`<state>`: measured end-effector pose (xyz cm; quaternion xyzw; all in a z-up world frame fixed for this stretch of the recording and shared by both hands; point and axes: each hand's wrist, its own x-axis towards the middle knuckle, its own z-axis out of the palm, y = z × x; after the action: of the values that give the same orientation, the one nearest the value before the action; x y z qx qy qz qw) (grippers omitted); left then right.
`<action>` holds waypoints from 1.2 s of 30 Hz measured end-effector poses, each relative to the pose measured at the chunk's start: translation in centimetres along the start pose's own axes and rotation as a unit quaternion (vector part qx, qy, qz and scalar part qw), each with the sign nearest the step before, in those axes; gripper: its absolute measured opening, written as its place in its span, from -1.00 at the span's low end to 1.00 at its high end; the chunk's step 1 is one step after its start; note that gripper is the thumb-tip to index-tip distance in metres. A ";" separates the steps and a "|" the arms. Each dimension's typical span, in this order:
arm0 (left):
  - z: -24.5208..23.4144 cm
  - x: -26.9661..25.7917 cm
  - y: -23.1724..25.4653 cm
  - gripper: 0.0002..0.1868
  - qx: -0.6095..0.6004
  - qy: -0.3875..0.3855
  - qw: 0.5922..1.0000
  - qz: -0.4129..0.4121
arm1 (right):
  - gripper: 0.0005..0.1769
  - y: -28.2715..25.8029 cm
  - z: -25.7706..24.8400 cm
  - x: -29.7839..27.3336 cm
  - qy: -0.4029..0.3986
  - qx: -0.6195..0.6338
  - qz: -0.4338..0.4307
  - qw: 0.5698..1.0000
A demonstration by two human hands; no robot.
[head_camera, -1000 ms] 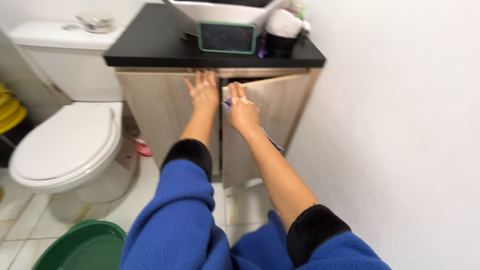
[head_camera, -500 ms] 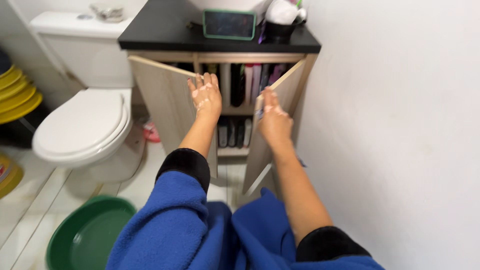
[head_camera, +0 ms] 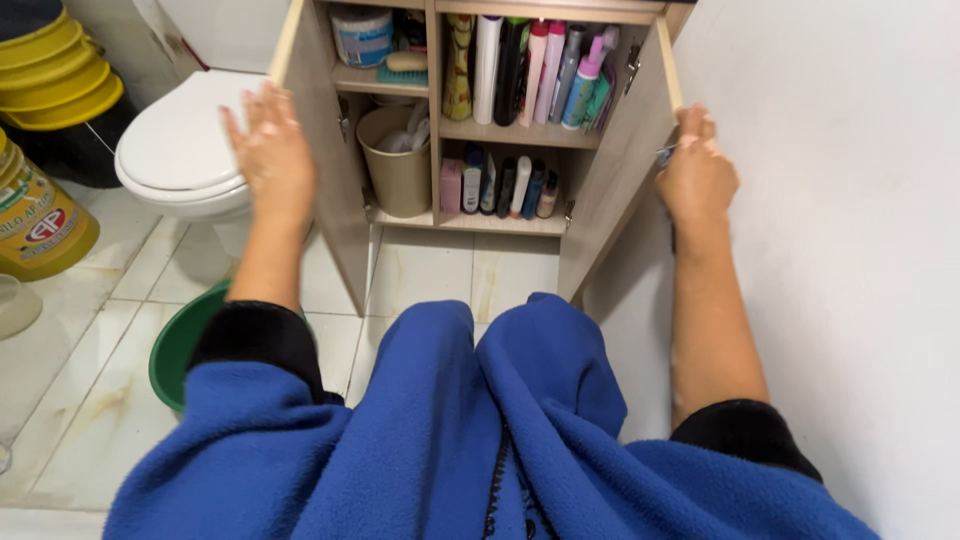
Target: The person kneels in front of a bathroom cabinet, wipes the exterior and interior surfaces with a cloth, and handles several small packets and bottles by picking them up, wiping them, and placing them back on the shelves. The person then wipes the cabinet doors and closes them.
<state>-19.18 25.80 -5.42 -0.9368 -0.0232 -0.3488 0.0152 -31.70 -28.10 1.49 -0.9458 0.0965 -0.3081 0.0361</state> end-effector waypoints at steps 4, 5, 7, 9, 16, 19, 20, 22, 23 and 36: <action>0.2 0.9 -4.3 -0.27 -0.007 0.012 1.000 -0.024 | -0.36 2.0 -0.3 0.0 0.028 -0.014 -0.009 0.999; 0.1 1.3 -4.9 -0.26 -0.020 0.008 0.999 -0.033 | -0.35 2.3 -0.3 0.0 0.023 -0.015 0.000 1.000; -0.3 1.5 -5.7 -0.25 -0.054 0.013 0.998 -0.039 | -0.36 2.7 -0.6 0.1 0.021 -0.006 0.005 1.000; -1.1 1.5 -5.7 -0.18 -0.072 0.009 0.996 -0.049 | -0.33 2.7 -1.1 0.0 0.013 -0.003 0.013 1.000; -7.9 -1.2 -1.7 -0.13 -0.098 0.044 0.993 -0.039 | -0.27 0.9 -5.6 -3.2 0.099 0.063 0.018 0.993; -9.2 -3.9 5.0 -0.12 -0.233 0.072 0.970 0.018 | -0.31 -0.7 -6.7 -5.8 0.221 0.210 -0.044 0.951; -8.9 -5.0 8.4 0.00 -0.309 -0.001 0.951 0.014 | -0.31 -1.8 -6.4 -6.3 0.250 0.267 -0.073 0.928; -7.7 -7.0 15.8 0.04 -0.597 -0.102 0.787 0.117 | -0.34 -4.9 -4.5 -6.1 0.177 0.541 -0.098 0.816; -6.9 -8.2 20.2 0.09 -0.765 -0.203 0.609 0.053 | -0.38 -6.6 -3.2 -5.9 0.121 0.627 -0.065 0.767; 0.0 -8.7 30.5 -0.34 -0.932 -0.350 -0.047 -0.087 | -0.10 -9.9 4.4 -4.2 -0.047 0.263 -0.270 0.925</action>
<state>-24.09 -4.96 -11.55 0.0897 -0.2394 -0.3212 0.9119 -30.82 -17.51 -3.24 -0.9060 -0.2487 -0.2755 0.2033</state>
